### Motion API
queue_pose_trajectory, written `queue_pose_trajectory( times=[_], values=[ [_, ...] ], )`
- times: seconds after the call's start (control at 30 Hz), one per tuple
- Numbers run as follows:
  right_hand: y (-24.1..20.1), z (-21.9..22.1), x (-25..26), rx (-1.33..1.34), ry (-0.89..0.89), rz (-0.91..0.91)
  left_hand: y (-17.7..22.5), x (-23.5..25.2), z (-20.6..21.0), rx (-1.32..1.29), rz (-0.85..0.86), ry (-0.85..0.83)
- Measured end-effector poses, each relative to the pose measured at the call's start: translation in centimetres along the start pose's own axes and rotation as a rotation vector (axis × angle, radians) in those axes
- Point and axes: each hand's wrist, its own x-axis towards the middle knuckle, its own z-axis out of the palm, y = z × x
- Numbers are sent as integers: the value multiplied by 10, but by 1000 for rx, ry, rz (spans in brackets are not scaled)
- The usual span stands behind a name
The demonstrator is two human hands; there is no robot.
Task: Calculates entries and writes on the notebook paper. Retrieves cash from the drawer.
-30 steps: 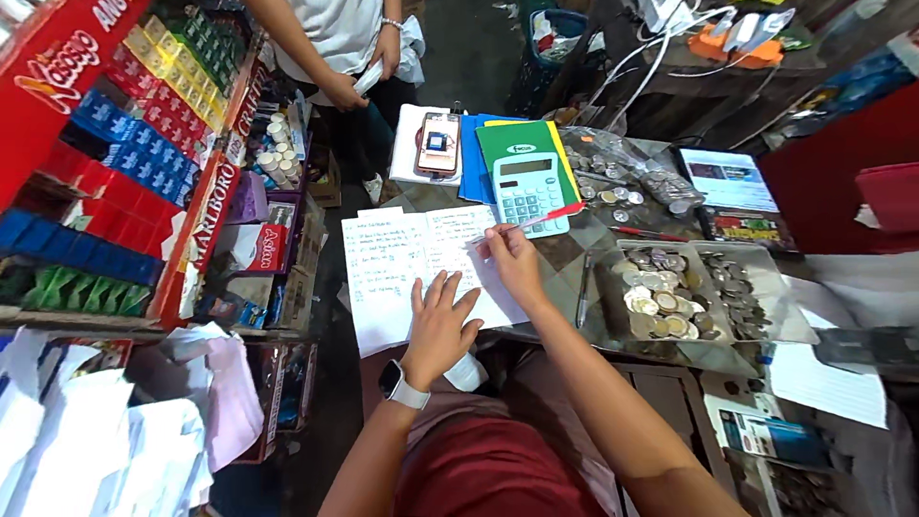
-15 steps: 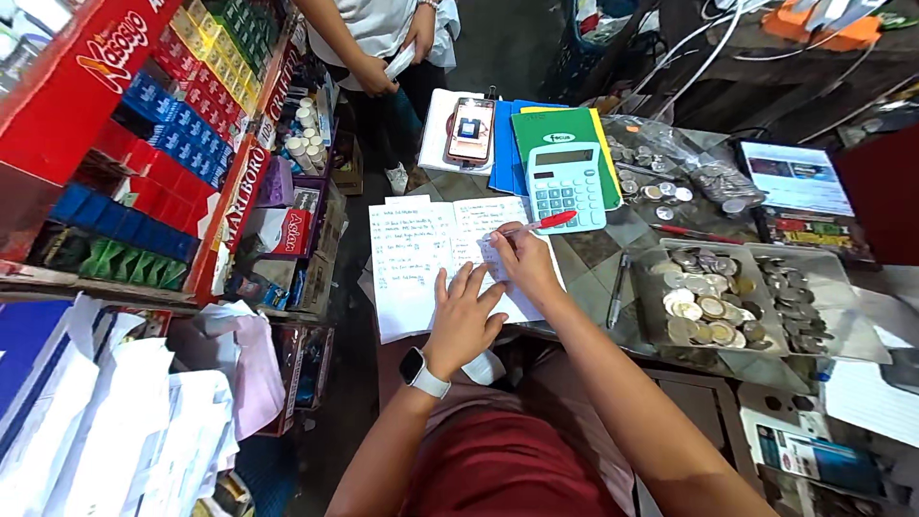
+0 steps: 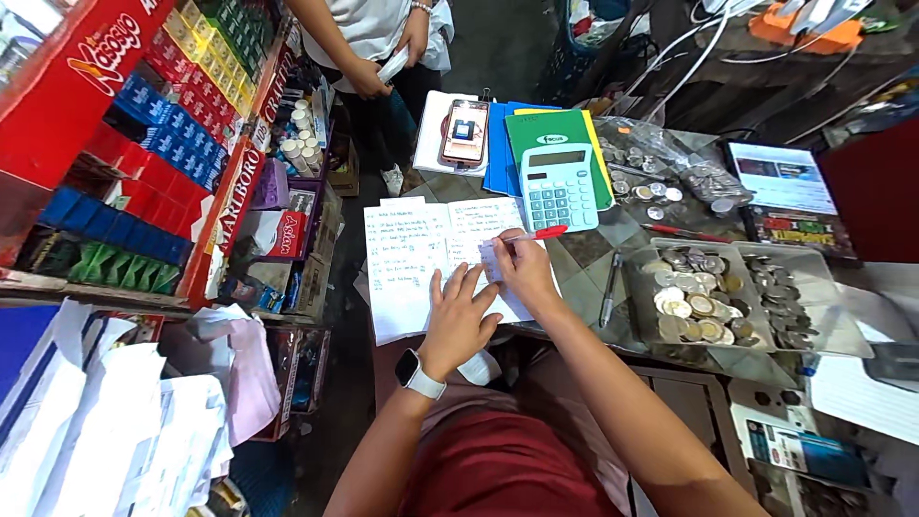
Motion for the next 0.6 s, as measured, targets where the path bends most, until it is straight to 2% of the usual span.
queue_pose_trajectory(
  times=[0.17,0.33,0.6],
  values=[
    [6,-14,-7,78,83,31,-2,-1,0,15,10,4],
    [37,-49,2,-213,205,-59,-1,0,0,18,-9,-13],
    [58,-39,-5,-210,316,-92,0,1,0,6,-8,-12]
  ],
)
